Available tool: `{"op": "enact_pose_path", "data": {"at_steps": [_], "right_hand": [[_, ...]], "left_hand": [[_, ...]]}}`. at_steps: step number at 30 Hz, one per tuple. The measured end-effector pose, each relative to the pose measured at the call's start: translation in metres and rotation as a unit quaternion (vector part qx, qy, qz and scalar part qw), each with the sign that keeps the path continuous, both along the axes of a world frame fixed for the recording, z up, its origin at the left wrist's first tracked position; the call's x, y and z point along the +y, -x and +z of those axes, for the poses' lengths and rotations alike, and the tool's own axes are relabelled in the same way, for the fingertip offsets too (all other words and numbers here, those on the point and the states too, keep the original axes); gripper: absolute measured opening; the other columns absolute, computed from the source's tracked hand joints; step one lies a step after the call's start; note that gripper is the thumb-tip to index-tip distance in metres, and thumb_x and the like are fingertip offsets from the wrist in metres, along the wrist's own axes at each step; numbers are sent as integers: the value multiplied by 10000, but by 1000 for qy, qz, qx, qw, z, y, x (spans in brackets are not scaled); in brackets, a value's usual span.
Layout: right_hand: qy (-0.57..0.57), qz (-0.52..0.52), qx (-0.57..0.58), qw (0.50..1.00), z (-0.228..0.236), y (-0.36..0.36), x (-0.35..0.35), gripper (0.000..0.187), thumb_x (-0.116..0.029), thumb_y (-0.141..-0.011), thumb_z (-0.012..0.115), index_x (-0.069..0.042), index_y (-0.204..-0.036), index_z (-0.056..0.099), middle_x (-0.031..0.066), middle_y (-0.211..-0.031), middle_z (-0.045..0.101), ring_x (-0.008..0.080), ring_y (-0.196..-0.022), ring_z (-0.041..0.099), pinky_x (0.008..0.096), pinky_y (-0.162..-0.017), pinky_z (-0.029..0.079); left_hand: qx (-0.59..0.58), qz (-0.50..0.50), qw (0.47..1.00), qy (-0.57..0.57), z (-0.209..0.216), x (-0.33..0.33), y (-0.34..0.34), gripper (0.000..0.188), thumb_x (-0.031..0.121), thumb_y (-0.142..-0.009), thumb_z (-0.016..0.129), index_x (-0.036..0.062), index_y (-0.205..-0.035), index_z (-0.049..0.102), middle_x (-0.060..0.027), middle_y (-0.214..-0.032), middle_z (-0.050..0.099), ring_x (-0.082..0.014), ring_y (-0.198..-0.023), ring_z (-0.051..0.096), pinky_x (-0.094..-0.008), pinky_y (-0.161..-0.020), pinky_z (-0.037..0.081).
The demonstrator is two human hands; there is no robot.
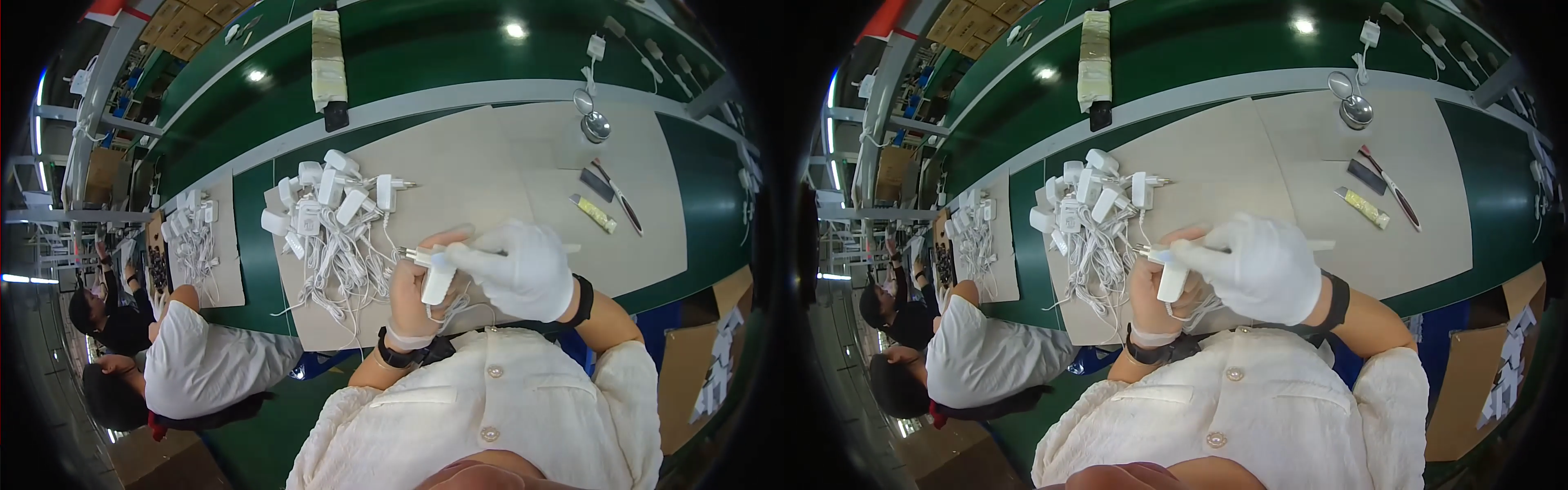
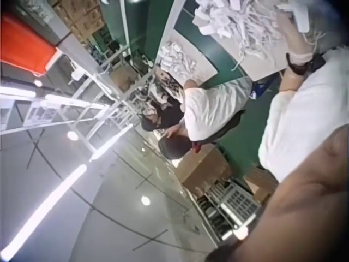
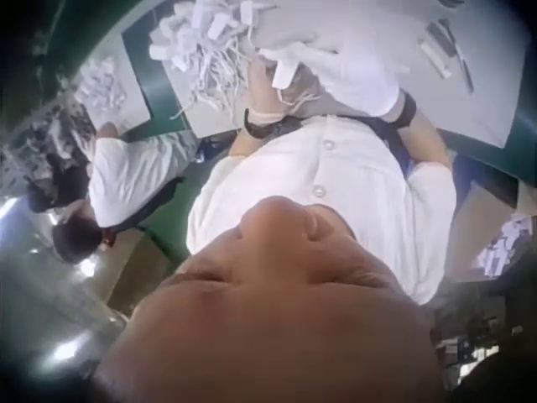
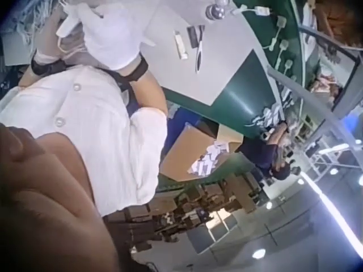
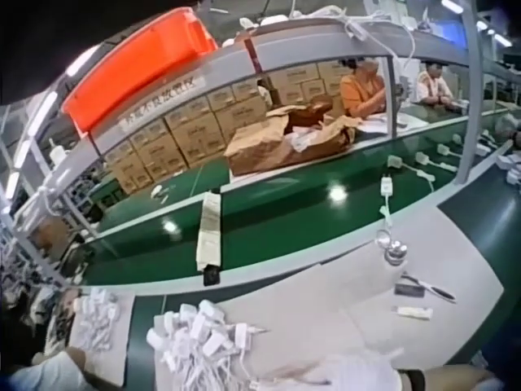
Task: The person picks up a power adapter from a pile, wipes the casing and cable with a cloth, and places it on a shelf. This process is repeated for several other power adapters.
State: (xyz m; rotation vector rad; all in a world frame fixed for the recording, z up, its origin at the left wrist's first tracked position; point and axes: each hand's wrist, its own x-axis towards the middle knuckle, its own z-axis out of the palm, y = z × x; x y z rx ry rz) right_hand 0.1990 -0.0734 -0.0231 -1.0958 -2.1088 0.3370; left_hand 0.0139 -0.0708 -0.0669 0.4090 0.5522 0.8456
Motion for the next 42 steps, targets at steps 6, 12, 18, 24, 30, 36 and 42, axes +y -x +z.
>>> {"op": "enact_pose_path", "data": {"at_steps": [6,12,18,24,30,36,42], "right_hand": [[-4,0,-8,1000,-8,8,-2,404,-86,-648,675,-165,-1044,691,36,-664,600,262,-517,541,385,-439,400],[47,1,-50,998,-15,4,-23,406,-88,-663,672,-167,-1061,691,39,-654,588,259,-534,550,389,-446,407],[86,-9,-14,996,-36,-13,-36,327,-103,-714,617,-170,-1024,694,5,-662,564,223,-553,554,372,-458,434],[21,-4,53,998,-20,-2,-16,414,-61,-708,640,-170,-1107,667,48,-682,581,249,-552,558,367,-453,409],[25,11,-5,1000,-16,14,-17,422,-16,-685,652,-159,-1082,667,45,-671,572,257,-555,553,373,-454,397],[67,2,127,990,-46,-7,-33,365,-28,-741,643,-129,-1092,654,92,-730,575,272,-596,553,362,-492,421],[217,-83,274,933,-23,19,-6,396,-44,-795,658,-67,-1184,582,44,-788,557,153,-629,530,263,-555,412]], "left_hand": [[38,1,999,33,7,-6,0,461,181,-893,290,-51,-1211,532,-33,-662,511,-71,-438,368,-202,-379,272],[21,9,997,71,-7,-13,8,450,195,-918,298,-51,-1213,531,1,-650,481,-56,-441,367,-190,-382,266],[81,55,995,23,9,-7,8,441,190,-940,322,-68,-1244,512,41,-629,430,-35,-453,355,-177,-390,252],[70,46,997,3,12,-10,6,406,142,-927,381,-81,-1237,519,50,-663,478,-14,-506,394,-159,-424,264],[333,81,907,-244,-4,-12,12,360,95,-906,432,-76,-1198,555,50,-711,528,-5,-557,429,-156,-454,280],[251,151,940,-172,16,-15,6,409,174,-928,412,-111,-1195,533,35,-634,442,-39,-470,353,-193,-427,240],[245,162,942,-163,2,-9,5,445,208,-929,409,-127,-1205,510,15,-649,456,-50,-444,329,-206,-407,209]]}}
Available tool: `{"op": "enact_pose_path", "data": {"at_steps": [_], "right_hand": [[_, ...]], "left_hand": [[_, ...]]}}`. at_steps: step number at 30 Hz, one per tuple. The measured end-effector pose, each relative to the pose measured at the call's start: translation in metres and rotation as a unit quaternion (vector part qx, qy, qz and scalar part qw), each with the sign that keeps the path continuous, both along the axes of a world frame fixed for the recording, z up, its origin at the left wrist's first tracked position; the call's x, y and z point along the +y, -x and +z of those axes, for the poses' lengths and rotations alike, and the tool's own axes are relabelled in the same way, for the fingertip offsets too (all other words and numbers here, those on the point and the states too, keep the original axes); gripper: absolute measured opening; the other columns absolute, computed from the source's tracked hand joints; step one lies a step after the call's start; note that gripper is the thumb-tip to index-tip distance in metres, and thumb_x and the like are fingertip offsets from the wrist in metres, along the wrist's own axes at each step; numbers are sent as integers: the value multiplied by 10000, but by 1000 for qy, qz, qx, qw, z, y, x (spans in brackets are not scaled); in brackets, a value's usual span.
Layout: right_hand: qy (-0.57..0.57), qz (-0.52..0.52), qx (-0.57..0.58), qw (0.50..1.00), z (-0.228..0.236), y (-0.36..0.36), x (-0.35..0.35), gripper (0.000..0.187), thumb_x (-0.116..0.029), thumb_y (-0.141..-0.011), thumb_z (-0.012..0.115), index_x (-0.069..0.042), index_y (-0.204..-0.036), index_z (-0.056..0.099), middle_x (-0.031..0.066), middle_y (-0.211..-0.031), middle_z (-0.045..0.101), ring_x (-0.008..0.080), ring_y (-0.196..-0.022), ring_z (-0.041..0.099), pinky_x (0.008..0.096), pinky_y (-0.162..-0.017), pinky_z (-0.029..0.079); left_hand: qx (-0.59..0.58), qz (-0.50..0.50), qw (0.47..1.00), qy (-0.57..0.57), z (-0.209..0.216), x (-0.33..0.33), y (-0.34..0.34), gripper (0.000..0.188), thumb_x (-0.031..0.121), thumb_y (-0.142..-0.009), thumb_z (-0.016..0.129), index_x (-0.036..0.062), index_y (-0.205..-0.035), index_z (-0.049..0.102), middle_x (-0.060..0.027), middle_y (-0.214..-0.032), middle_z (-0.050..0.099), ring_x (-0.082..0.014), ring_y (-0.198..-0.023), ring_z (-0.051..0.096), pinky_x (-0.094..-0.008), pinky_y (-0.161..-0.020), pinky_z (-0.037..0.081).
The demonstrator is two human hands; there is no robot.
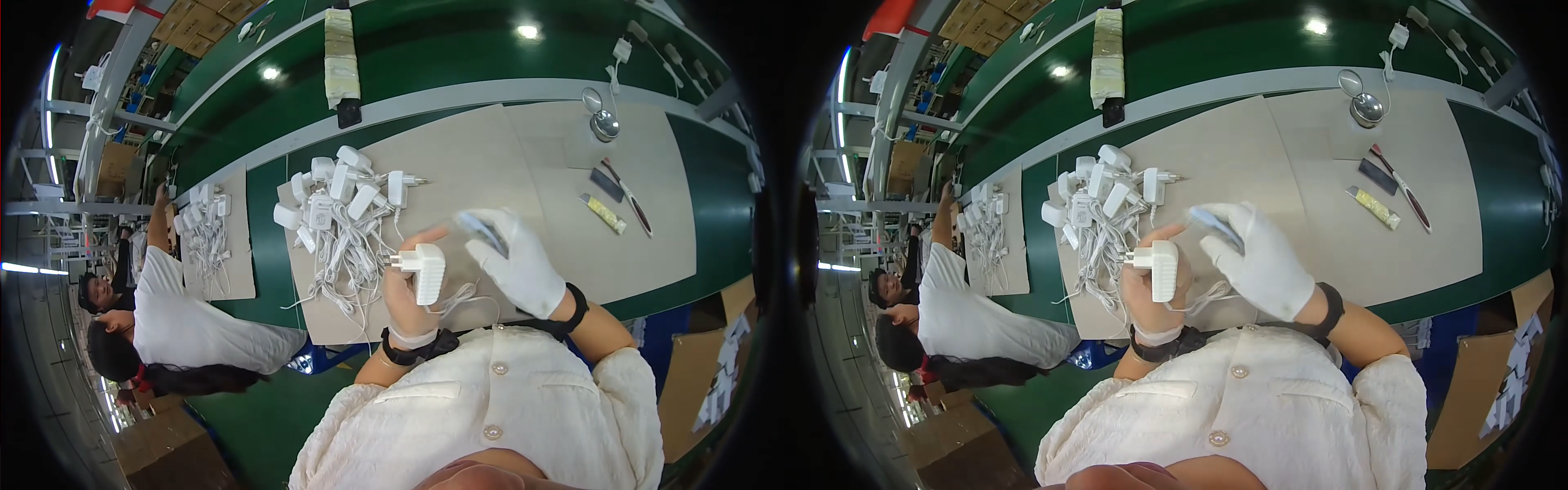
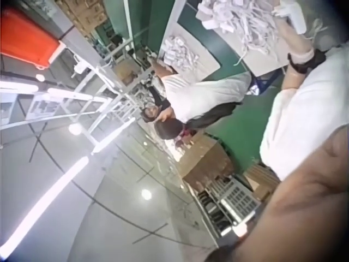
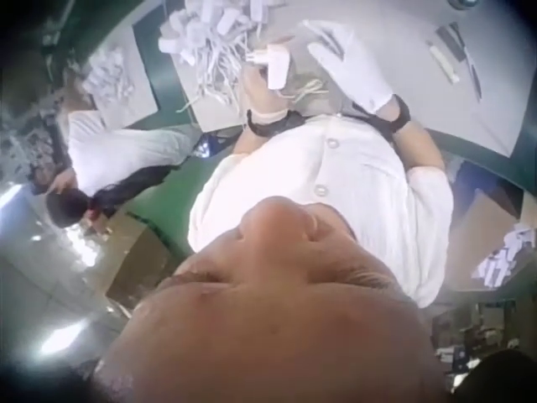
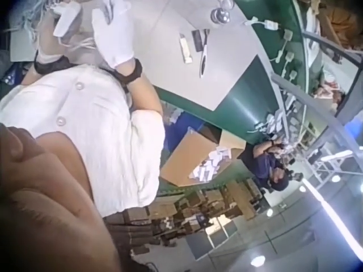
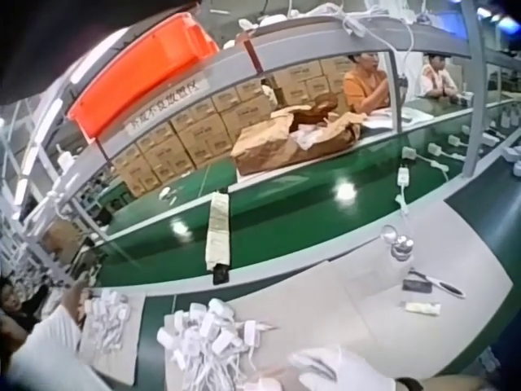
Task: The person picks up a power adapter from a pile, wipes the casing and cable with a cloth, and places it on a shelf. This process is repeated for several other power adapters.
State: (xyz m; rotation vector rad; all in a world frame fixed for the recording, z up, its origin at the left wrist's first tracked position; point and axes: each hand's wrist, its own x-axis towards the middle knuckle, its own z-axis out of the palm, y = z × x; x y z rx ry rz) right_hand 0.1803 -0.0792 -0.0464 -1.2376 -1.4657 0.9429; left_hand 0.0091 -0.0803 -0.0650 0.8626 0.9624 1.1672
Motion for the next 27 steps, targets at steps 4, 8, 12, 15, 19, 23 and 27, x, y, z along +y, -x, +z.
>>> {"op": "enact_pose_path", "data": {"at_steps": [4,8,12,15,19,23,27], "right_hand": [[305,102,317,892,0,9,2,434,-82,-805,693,-21,-1204,534,-24,-804,514,54,-667,486,202,-574,381],[293,130,360,876,0,9,4,454,-126,-808,719,5,-1190,512,-58,-804,483,12,-685,452,175,-571,365],[306,164,397,850,7,9,5,470,-117,-793,736,5,-1181,501,-52,-805,486,15,-692,455,170,-585,380],[314,146,378,859,7,10,3,482,-101,-788,740,2,-1185,488,-50,-815,485,16,-706,457,166,-601,396],[313,116,393,857,-1,15,-2,322,-82,-810,699,-2,-1094,569,71,-1050,633,103,-924,608,239,-764,517],[302,146,405,850,6,14,-2,303,-78,-806,694,-4,-1065,555,69,-1046,631,101,-928,602,249,-777,521],[275,136,397,865,-6,20,-8,287,-74,-799,689,-10,-1040,546,68,-1033,634,95,-908,596,244,-763,515]], "left_hand": [[-23,8,999,-25,-5,-4,-8,419,161,-899,483,-114,-1213,515,12,-695,488,-55,-517,423,-191,-447,304],[137,3,982,-131,-11,-3,-11,400,75,-851,568,-96,-1212,534,3,-787,544,-76,-673,533,-193,-587,429],[102,9,988,-119,-13,-5,-15,412,6,-808,622,-82,-1204,552,-5,-868,569,-95,-801,566,-224,-735,471],[67,16,992,-108,-17,-5,-15,378,28,-835,607,-67,-1198,558,-31,-892,596,-101,-799,575,-230,-718,466],[148,23,977,-152,-10,-7,-18,345,49,-858,592,-57,-1185,563,-85,-993,624,-137,-884,598,-262,-783,476],[159,42,973,-163,-12,-10,-21,343,63,-829,642,-49,-1149,587,-67,-964,619,-129,-861,589,-257,-762,469],[200,47,950,-236,-13,-8,-19,340,64,-798,683,-44,-1111,603,-62,-933,622,-124,-833,582,-254,-744,464]]}}
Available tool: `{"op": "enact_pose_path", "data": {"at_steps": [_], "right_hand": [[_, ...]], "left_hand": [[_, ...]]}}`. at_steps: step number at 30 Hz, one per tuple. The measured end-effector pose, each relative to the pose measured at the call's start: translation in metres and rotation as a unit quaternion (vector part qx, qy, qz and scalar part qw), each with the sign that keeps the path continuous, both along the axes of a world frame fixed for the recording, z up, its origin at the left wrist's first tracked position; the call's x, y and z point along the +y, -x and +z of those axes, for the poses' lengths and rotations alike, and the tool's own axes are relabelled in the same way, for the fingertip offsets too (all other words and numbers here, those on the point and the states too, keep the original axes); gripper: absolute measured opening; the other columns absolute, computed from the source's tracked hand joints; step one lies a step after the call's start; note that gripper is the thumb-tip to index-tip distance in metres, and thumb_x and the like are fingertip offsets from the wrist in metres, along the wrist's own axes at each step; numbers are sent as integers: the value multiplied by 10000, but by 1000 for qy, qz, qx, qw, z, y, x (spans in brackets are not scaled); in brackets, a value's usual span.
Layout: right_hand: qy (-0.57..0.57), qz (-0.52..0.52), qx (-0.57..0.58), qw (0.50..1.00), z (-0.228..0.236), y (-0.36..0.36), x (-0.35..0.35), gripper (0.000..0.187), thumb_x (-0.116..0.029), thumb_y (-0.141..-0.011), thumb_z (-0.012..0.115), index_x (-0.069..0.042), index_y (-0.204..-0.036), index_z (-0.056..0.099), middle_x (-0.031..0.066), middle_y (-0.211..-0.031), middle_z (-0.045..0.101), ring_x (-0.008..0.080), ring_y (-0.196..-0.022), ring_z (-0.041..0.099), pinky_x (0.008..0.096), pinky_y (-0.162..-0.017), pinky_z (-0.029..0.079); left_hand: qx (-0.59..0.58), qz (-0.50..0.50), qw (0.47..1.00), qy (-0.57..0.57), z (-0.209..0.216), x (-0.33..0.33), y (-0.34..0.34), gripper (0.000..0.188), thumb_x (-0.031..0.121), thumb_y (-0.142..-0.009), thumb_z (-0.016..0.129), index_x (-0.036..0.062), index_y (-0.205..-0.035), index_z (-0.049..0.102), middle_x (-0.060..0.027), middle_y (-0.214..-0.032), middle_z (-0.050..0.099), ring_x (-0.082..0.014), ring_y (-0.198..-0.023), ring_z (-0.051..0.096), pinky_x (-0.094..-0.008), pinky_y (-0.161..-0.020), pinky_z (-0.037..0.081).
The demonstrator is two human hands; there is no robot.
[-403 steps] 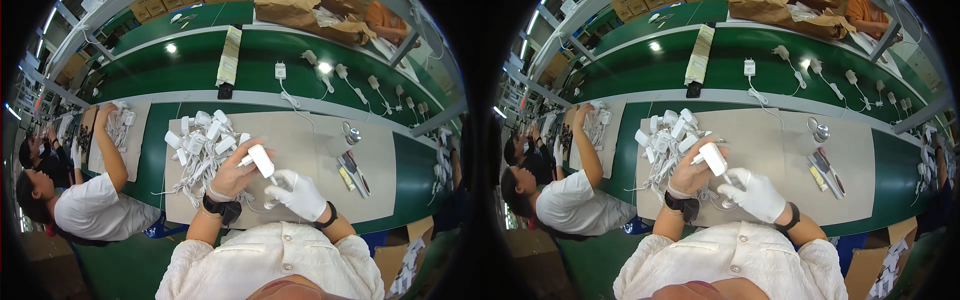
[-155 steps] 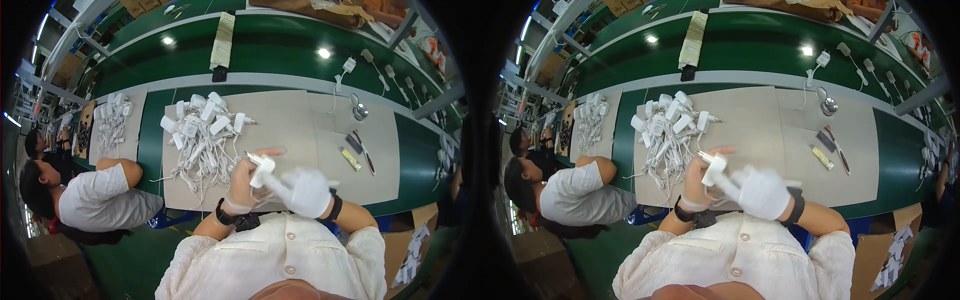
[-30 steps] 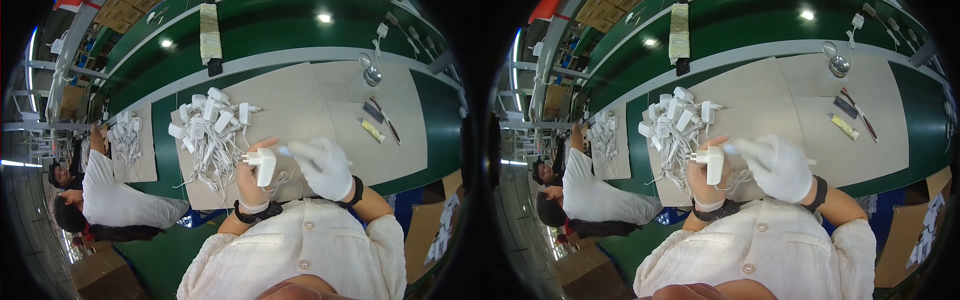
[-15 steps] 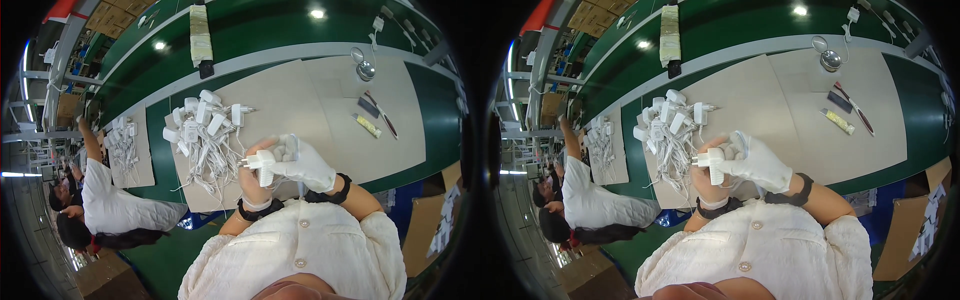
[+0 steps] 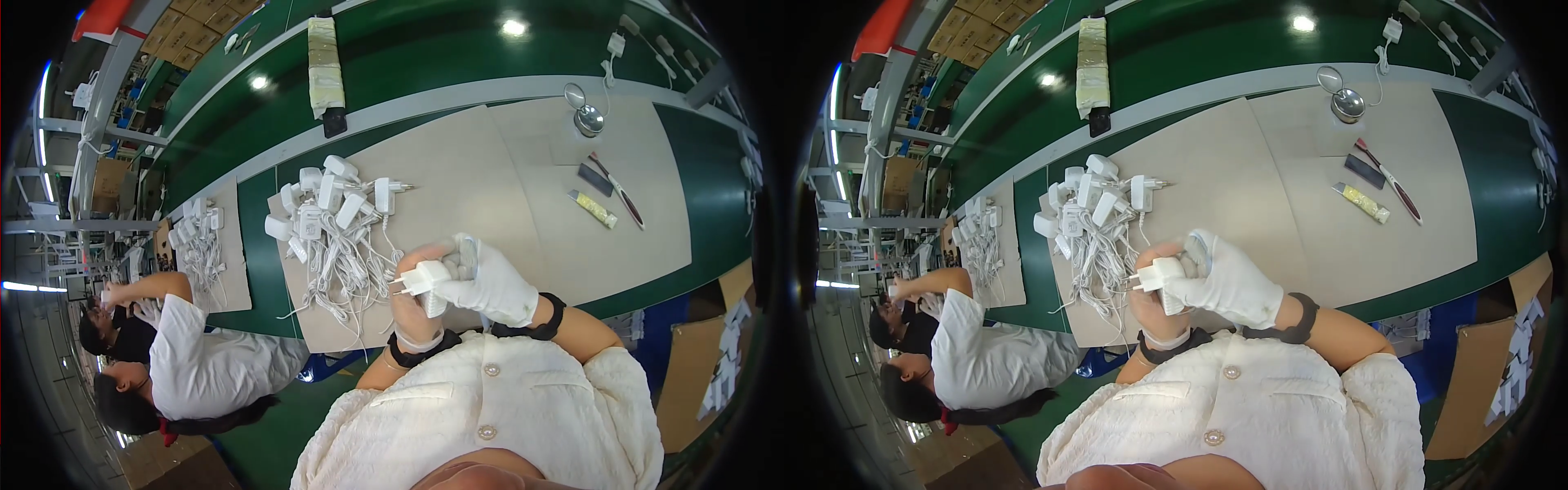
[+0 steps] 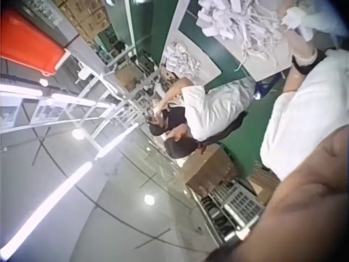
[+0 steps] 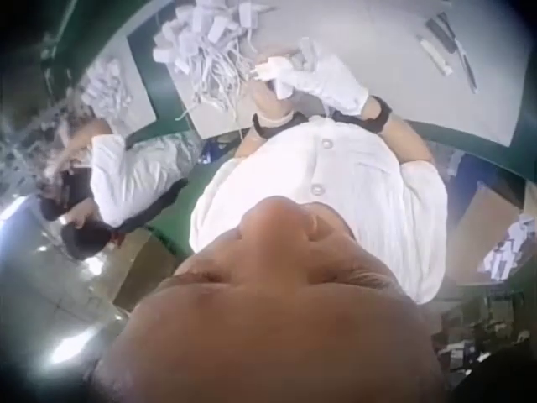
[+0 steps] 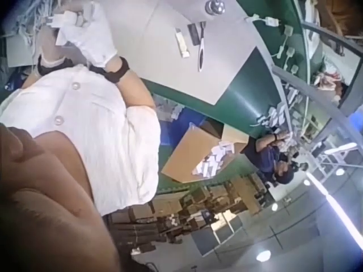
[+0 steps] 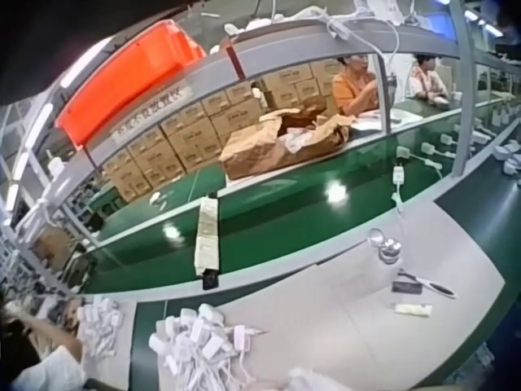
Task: The person picks up a power adapter from a pile, wipes the casing and cable with a cloth, and places it on a shelf. This process is repeated for several other power adapters.
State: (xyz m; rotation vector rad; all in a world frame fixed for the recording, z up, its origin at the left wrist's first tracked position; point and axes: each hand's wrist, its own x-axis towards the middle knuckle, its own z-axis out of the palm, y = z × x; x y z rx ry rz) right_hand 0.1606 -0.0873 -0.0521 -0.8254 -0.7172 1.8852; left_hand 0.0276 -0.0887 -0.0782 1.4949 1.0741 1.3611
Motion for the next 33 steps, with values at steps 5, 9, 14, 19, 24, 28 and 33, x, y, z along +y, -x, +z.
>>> {"op": "enact_pose_path", "data": {"at_steps": [5,9,14,19,24,28,33], "right_hand": [[0,13,-15,1000,6,-4,-1,302,-74,-788,685,-5,-1048,548,57,-1000,640,84,-877,586,222,-741,491],[30,27,1,999,-3,-8,-3,350,-68,-781,689,-5,-1092,543,29,-955,623,65,-825,561,203,-701,460],[28,30,-29,999,11,-8,1,359,-52,-784,683,-7,-1121,569,20,-931,619,63,-780,568,205,-673,463],[-27,-18,-18,999,-4,8,4,304,-53,-798,669,-7,-1091,601,31,-920,633,73,-768,590,217,-679,481],[7,-23,-27,999,-3,0,0,277,-93,-806,654,-1,-1067,634,-34,-746,523,47,-677,490,208,-579,416],[63,50,-77,994,-18,-19,0,354,-98,-822,634,-20,-1165,597,-31,-779,507,67,-682,496,248,-615,447],[-16,-78,-253,964,-33,-32,-5,470,-162,-865,614,-56,-1309,501,-8,-872,524,94,-681,512,276,-616,455]], "left_hand": [[-203,-26,964,170,2,-6,2,352,69,-761,705,-41,-1082,610,-93,-968,640,-143,-871,590,-271,-783,467],[1,-10,1000,21,8,-1,-3,369,94,-759,695,-41,-1090,605,-101,-999,638,-150,-892,593,-277,-799,467],[-103,-8,990,91,8,-3,-5,391,93,-748,687,-40,-1105,598,-99,-1010,634,-147,-887,591,-273,-794,465],[-160,-15,977,139,8,-3,-6,372,72,-783,643,-48,-1132,586,-78,-970,621,-129,-857,581,-260,-765,463],[-116,-49,981,147,1,-1,-1,315,70,-863,519,-63,-1146,566,-34,-810,566,-87,-669,523,-203,-578,410],[-311,-138,893,296,-10,7,11,368,183,-922,400,-46,-1169,548,-11,-681,496,-73,-529,424,-201,-459,346],[-413,-163,798,407,-18,10,6,426,237,-933,331,-45,-1183,529,1,-563,386,-70,-422,248,-214,-376,204]]}}
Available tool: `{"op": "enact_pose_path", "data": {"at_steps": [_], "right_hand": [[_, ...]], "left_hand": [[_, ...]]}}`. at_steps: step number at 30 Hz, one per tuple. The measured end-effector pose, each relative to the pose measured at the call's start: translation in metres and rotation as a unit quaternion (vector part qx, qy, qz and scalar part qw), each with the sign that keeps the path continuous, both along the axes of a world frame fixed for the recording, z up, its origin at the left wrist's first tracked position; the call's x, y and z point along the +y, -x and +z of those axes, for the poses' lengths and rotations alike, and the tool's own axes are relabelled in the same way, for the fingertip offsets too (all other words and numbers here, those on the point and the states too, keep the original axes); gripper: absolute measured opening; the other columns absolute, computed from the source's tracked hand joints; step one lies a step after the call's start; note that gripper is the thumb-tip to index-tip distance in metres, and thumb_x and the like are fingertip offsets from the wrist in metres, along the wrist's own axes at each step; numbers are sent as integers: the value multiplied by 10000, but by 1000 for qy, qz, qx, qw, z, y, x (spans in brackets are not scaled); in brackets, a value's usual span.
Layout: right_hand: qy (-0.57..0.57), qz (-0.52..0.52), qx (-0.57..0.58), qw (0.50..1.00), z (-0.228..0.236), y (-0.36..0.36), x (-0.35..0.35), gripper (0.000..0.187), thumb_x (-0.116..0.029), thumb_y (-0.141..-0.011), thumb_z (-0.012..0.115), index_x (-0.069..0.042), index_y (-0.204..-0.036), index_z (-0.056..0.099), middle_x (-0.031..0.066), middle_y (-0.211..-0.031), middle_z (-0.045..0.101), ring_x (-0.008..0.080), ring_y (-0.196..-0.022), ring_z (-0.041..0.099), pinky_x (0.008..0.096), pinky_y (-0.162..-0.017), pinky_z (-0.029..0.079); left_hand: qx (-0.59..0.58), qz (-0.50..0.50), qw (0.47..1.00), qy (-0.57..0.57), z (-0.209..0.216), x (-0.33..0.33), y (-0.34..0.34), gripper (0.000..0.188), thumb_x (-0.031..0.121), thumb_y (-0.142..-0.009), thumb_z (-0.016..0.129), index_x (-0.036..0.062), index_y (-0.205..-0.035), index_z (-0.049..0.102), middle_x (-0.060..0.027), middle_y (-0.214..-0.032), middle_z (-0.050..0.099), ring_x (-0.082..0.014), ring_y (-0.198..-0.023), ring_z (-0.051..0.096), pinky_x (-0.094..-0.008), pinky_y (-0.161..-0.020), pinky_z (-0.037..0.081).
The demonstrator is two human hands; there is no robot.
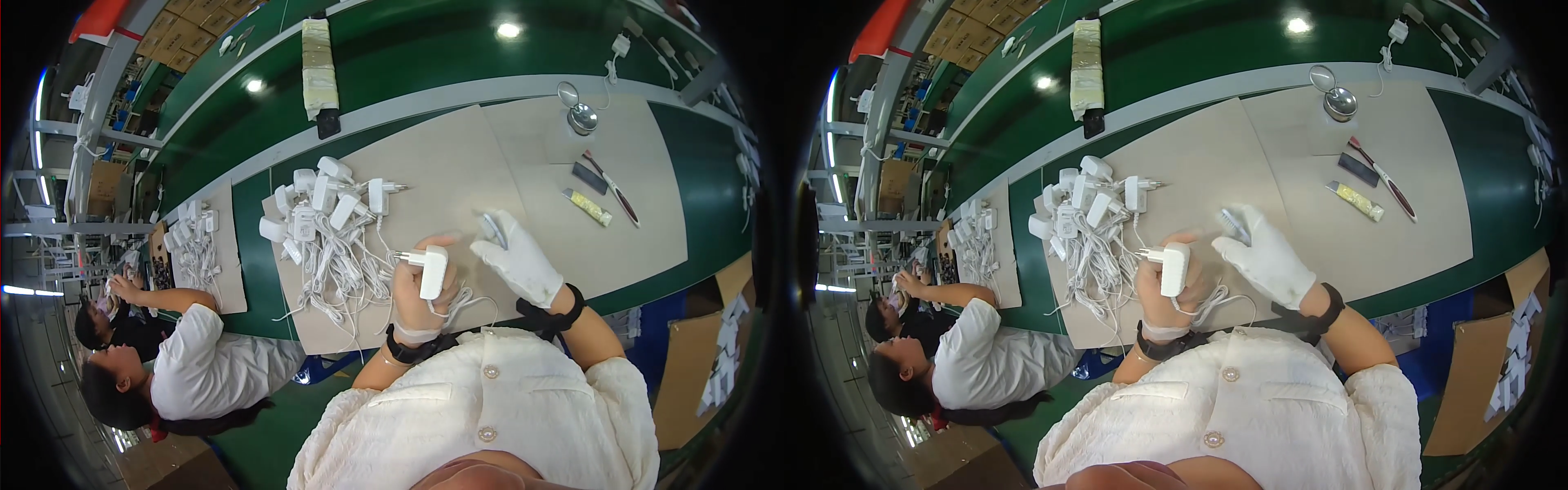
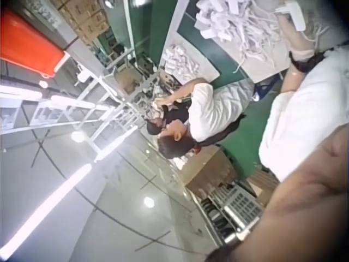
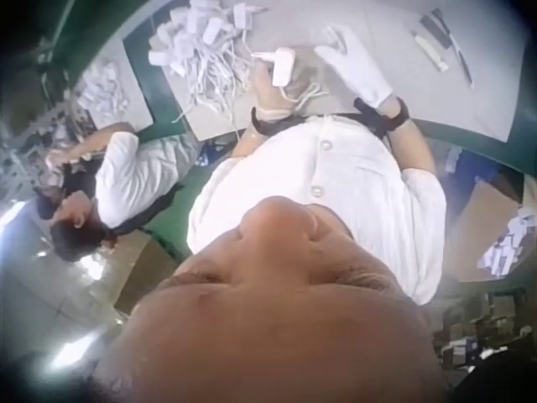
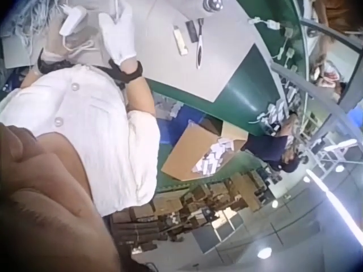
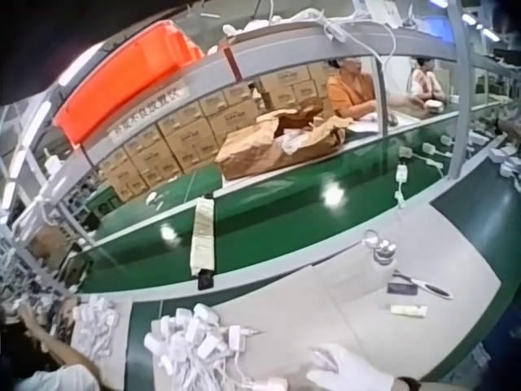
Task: The person picks up a power adapter from a pile, wipes the casing and cable with a cloth, and places it on a shelf. This process is repeated for several other power adapters.
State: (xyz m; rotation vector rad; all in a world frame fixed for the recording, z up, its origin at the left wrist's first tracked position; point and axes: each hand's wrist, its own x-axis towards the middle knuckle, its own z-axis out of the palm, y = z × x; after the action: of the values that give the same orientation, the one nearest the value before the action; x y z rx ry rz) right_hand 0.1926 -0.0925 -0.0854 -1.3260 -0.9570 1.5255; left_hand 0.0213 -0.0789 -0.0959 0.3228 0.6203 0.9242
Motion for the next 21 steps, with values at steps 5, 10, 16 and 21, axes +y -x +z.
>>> {"op": "enact_pose_path", "data": {"at_steps": [5,10,16,21], "right_hand": [[-258,-56,-312,913,-1,-5,-3,508,-247,-899,617,-77,-1354,471,48,-870,560,174,-644,541,280,-577,442],[-358,34,-437,824,17,0,-7,499,-267,-839,645,-128,-1303,527,76,-784,594,263,-693,598,342,-574,481],[-402,98,-470,780,18,14,-8,412,-224,-791,628,-156,-1197,622,0,-687,573,205,-605,581,337,-477,445],[-384,122,-515,756,24,16,-8,379,-139,-773,619,-178,-1147,673,-1,-658,550,182,-591,567,330,-484,438]], "left_hand": [[-6,4,1000,-22,-3,1,-6,417,228,-934,327,-42,-1174,534,-9,-579,418,-70,-415,277,-212,-373,225],[57,11,998,-34,4,0,-6,401,211,-932,338,-37,-1173,542,-5,-600,447,-66,-417,314,-209,-375,227],[272,-1,944,-188,18,-5,-6,331,144,-936,399,-26,-1178,549,-20,-684,545,-52,-502,433,-183,-464,326],[440,55,848,-290,2,-8,-9,413,294,-965,404,-41,-1121,586,-9,-688,550,-11,-522,439,-169,-451,287]]}}
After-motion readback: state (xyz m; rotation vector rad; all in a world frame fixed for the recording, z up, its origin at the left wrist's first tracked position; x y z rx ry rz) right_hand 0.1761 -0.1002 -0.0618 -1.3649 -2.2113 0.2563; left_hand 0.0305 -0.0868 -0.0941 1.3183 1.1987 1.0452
